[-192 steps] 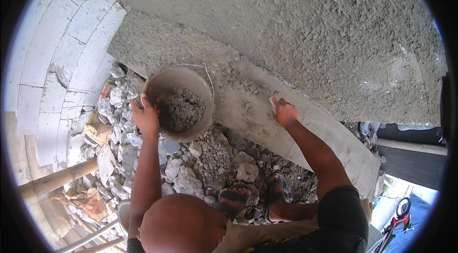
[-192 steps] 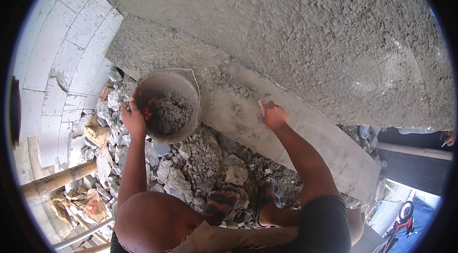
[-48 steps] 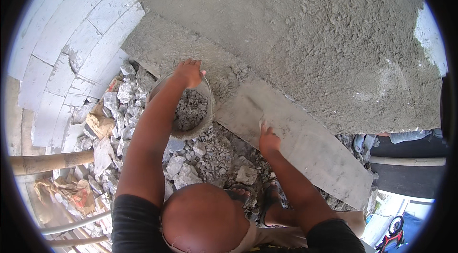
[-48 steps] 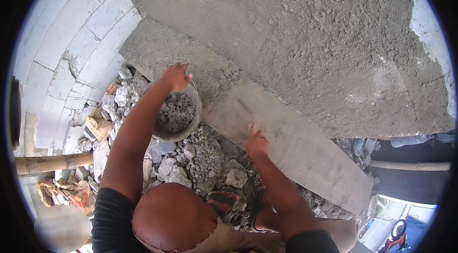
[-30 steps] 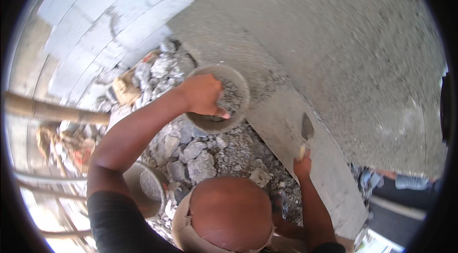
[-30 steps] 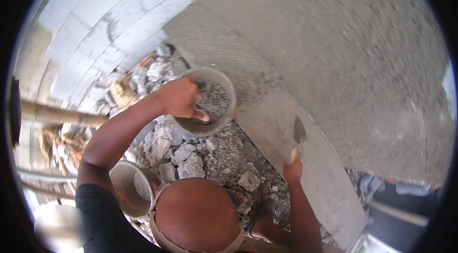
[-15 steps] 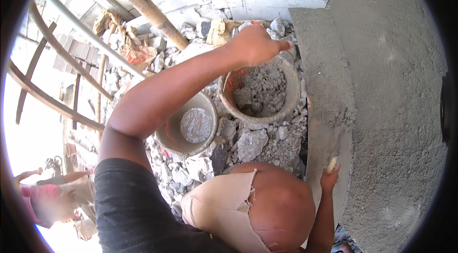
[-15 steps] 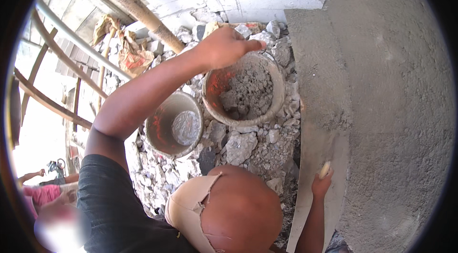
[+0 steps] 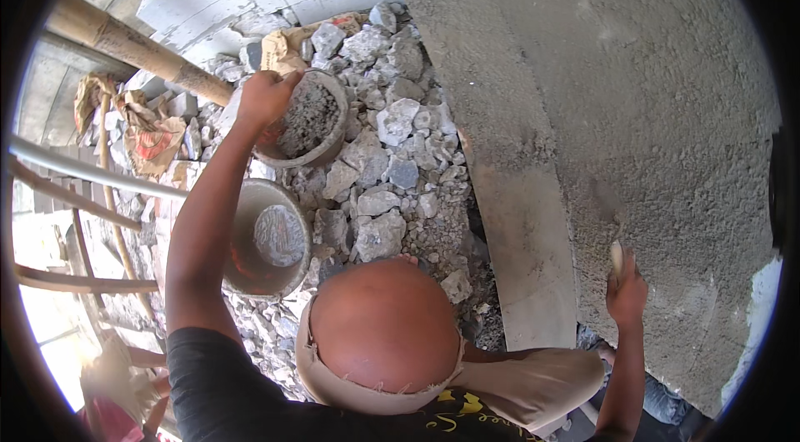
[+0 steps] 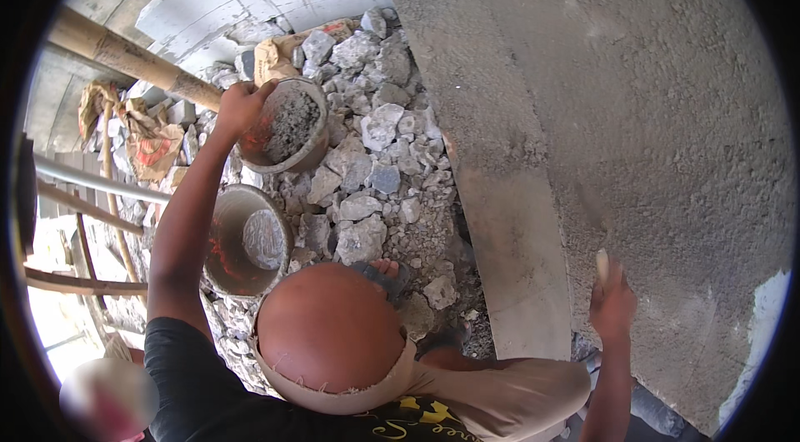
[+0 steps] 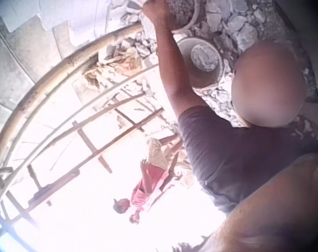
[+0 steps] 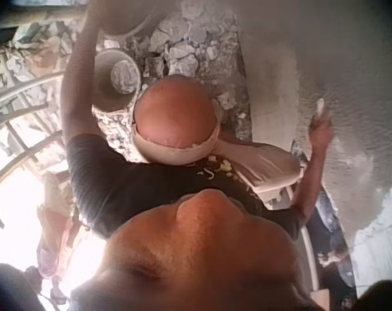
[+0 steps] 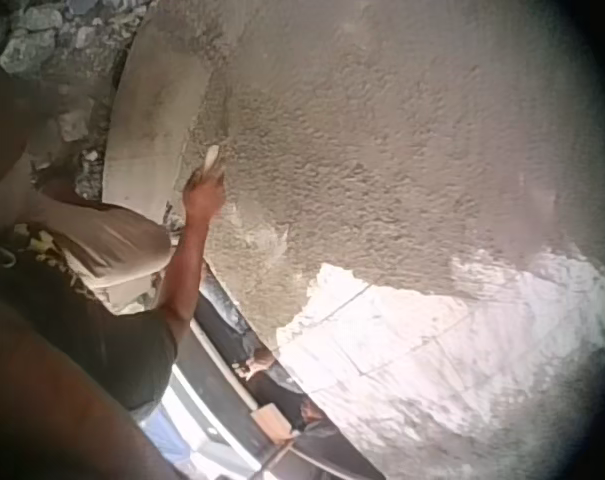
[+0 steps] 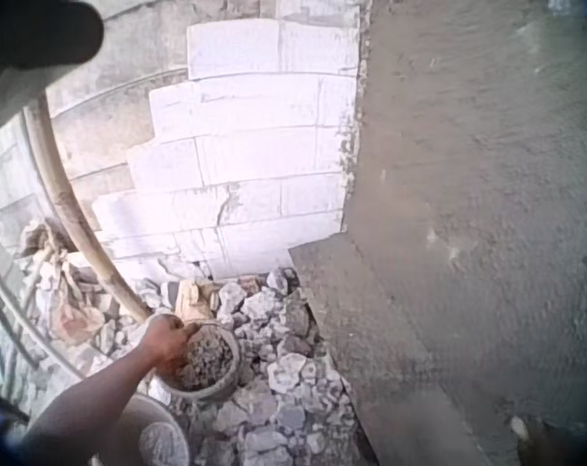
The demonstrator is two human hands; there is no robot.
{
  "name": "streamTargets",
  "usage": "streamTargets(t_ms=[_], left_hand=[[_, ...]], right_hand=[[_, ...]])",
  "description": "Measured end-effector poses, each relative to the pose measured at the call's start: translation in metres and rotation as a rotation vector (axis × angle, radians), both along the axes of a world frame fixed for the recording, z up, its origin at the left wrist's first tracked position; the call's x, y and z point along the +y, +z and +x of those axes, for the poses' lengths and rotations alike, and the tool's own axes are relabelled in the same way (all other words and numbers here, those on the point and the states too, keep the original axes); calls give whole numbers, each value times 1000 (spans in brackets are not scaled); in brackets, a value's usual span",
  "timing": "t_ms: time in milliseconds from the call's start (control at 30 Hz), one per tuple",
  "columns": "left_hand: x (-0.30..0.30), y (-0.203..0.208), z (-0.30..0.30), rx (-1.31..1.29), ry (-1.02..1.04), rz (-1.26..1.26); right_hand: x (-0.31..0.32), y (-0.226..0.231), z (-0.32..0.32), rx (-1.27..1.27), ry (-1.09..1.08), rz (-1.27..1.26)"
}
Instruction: The person applies cement mixture to a brick wall using a trowel, taking additional mixture from a bucket on the ground.
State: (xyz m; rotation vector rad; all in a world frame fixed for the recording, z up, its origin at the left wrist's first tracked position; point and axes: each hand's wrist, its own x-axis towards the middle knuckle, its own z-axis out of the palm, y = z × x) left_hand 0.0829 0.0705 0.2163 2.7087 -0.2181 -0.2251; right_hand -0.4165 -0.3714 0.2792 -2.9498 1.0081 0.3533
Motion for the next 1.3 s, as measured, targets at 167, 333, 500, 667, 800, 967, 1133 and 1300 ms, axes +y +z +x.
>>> streamTargets(t_ms=[167,333,500,667,800,967,1133,1300], left_hand=[[-8,5,5,117,-3,-51],[-5,5,5,281,15,-161],[20,-3,10,308,69,-294],[10,-5,-7,232,46,-262],[16,-14,-16,108,102,-335],[16,-12,-15,201,241,-400],[20,-9,-10,259,218,-437],[10,-8,-11,317,215,-451]], right_hand=[[-9,51,29,67,9,-125],[-2,70,111,363,-18,-164],[10,73,174,794,223,-226],[14,93,212,781,160,-93],[11,60,210,617,170,38],[-1,-62,169,337,122,179],[17,-188,170,303,207,364],[29,-251,194,87,253,330]])
